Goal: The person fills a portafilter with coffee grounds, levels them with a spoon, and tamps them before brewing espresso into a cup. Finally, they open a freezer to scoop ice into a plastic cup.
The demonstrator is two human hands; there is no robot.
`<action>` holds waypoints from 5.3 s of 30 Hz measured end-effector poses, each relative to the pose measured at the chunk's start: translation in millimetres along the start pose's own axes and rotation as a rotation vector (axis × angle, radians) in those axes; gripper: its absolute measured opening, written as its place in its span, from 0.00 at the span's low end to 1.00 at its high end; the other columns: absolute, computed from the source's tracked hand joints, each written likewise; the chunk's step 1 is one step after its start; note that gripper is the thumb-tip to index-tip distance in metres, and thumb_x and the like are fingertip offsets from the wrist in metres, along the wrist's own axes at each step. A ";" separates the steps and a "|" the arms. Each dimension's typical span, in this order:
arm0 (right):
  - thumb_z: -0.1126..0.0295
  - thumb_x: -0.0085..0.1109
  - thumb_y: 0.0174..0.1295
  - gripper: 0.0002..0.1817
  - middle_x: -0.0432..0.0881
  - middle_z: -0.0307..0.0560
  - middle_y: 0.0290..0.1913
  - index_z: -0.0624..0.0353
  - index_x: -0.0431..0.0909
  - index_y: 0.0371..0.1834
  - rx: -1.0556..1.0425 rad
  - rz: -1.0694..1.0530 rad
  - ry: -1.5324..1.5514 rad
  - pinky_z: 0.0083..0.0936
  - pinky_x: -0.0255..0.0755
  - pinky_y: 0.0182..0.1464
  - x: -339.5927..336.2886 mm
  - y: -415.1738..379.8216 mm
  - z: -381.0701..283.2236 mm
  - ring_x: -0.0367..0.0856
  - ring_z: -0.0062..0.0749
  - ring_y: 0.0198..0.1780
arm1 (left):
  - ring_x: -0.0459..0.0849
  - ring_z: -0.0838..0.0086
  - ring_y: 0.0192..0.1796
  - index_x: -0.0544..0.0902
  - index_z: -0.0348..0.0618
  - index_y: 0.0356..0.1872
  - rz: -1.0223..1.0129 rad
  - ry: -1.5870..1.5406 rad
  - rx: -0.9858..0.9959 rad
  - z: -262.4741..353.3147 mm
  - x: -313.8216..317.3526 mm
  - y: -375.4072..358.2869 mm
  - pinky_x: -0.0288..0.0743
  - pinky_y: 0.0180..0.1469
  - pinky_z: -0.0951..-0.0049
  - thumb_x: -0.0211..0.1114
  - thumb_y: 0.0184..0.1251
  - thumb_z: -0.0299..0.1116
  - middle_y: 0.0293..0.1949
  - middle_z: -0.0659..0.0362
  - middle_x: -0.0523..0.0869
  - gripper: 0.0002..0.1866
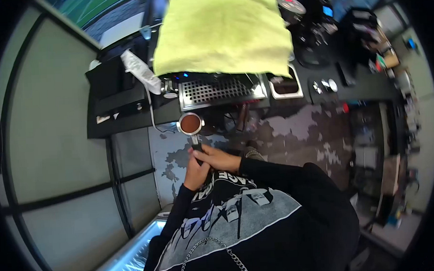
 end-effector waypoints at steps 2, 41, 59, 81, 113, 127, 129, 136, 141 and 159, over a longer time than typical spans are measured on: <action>0.52 0.48 0.83 0.24 0.80 0.41 0.60 0.60 0.74 0.68 -0.047 0.030 0.140 0.25 0.70 0.67 -6.0 -1.8 -4.3 0.76 0.24 0.63 | 0.84 0.45 0.56 0.77 0.30 0.55 -0.022 0.043 0.163 16.8 -4.5 8.2 0.71 0.66 0.52 0.63 0.74 0.42 0.46 0.38 0.87 0.22; 0.71 0.54 0.73 0.12 0.77 0.58 0.38 0.67 0.75 0.53 -0.921 1.234 -0.107 0.39 0.79 0.36 -26.7 178.9 -77.7 0.86 0.46 0.31 | 0.84 0.75 0.55 0.76 0.37 0.68 -0.938 0.593 -0.231 18.4 -196.7 139.6 0.78 0.55 0.73 0.50 0.86 0.55 0.57 0.56 0.86 0.30; 0.63 0.60 0.74 0.13 0.90 0.53 0.39 0.62 0.84 0.50 -0.635 0.100 -0.618 0.36 0.80 0.41 -72.9 -95.3 -207.2 0.89 0.48 0.38 | 0.84 0.72 0.37 0.70 0.48 0.73 -0.785 -1.109 -0.445 44.8 4.5 204.8 0.81 0.34 0.72 0.41 0.79 0.72 0.46 0.57 0.84 0.40; 0.51 0.73 0.61 0.17 0.84 0.35 0.49 0.50 0.85 0.43 -1.091 0.306 -1.371 0.36 0.70 0.60 -195.5 -44.1 -313.8 0.79 0.35 0.56 | 0.58 0.82 0.13 0.70 0.47 0.31 -0.605 -0.864 -0.708 94.9 0.8 182.4 0.53 0.16 0.78 0.44 0.84 0.51 0.17 0.68 0.65 0.22; 0.50 0.73 0.61 0.16 0.86 0.33 0.41 0.50 0.85 0.34 -1.272 0.371 -1.062 0.38 0.67 0.58 -203.9 -30.4 -295.3 0.82 0.37 0.48 | 0.68 0.80 0.12 0.78 0.46 0.41 0.188 -0.653 -0.539 85.7 39.7 162.5 0.59 0.14 0.77 0.40 0.82 0.67 0.20 0.62 0.75 0.33; 0.53 0.68 0.67 0.18 0.84 0.43 0.50 0.56 0.83 0.47 -1.149 0.032 -1.233 0.40 0.68 0.65 -218.0 -42.7 -312.5 0.80 0.45 0.57 | 0.80 0.55 0.66 0.76 0.33 0.55 0.820 0.171 0.439 128.6 117.8 76.6 0.70 0.71 0.58 0.47 0.88 0.37 0.62 0.43 0.83 0.16; 0.51 0.66 0.69 0.19 0.84 0.44 0.53 0.57 0.83 0.48 -1.118 0.063 -1.281 0.42 0.70 0.64 -214.2 -48.3 -317.7 0.80 0.46 0.58 | 0.81 0.49 0.65 0.76 0.34 0.54 0.631 0.238 0.725 145.1 110.1 64.1 0.72 0.69 0.54 0.47 0.87 0.44 0.60 0.41 0.84 0.20; 0.24 0.38 0.71 0.45 0.62 0.56 0.81 0.44 0.66 0.80 -0.394 0.619 -1.508 0.70 0.55 0.75 -153.0 13.9 -340.7 0.61 0.61 0.80 | 0.90 0.49 0.47 0.77 0.37 0.49 0.326 0.103 1.097 157.8 29.2 42.9 0.84 0.51 0.54 0.52 0.85 0.52 0.47 0.44 0.89 0.24; 0.11 0.26 0.57 0.60 0.37 0.53 0.89 0.33 0.46 0.89 -0.005 0.532 -1.681 0.83 0.26 0.76 -158.7 56.8 -346.9 0.34 0.62 0.88 | 0.92 0.56 0.36 0.77 0.38 0.49 0.298 -0.141 0.974 122.6 12.1 0.4 0.85 0.42 0.59 0.50 0.84 0.58 0.39 0.48 0.92 0.28; 0.43 0.53 0.70 0.28 0.79 0.62 0.58 0.57 0.79 0.57 -1.314 0.258 -1.528 0.65 0.70 0.56 -51.3 -147.3 -178.9 0.77 0.57 0.60 | 0.83 0.66 0.52 0.68 0.34 0.67 -0.123 -0.750 0.639 92.1 101.9 2.1 0.78 0.52 0.69 0.45 0.80 0.68 0.63 0.46 0.79 0.41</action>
Point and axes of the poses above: each hand's wrist, its own y-axis towards the middle knuckle, its own x-axis out of the palm, z = x × y, the point moved 1 cm from there along y, towards the middle knuckle
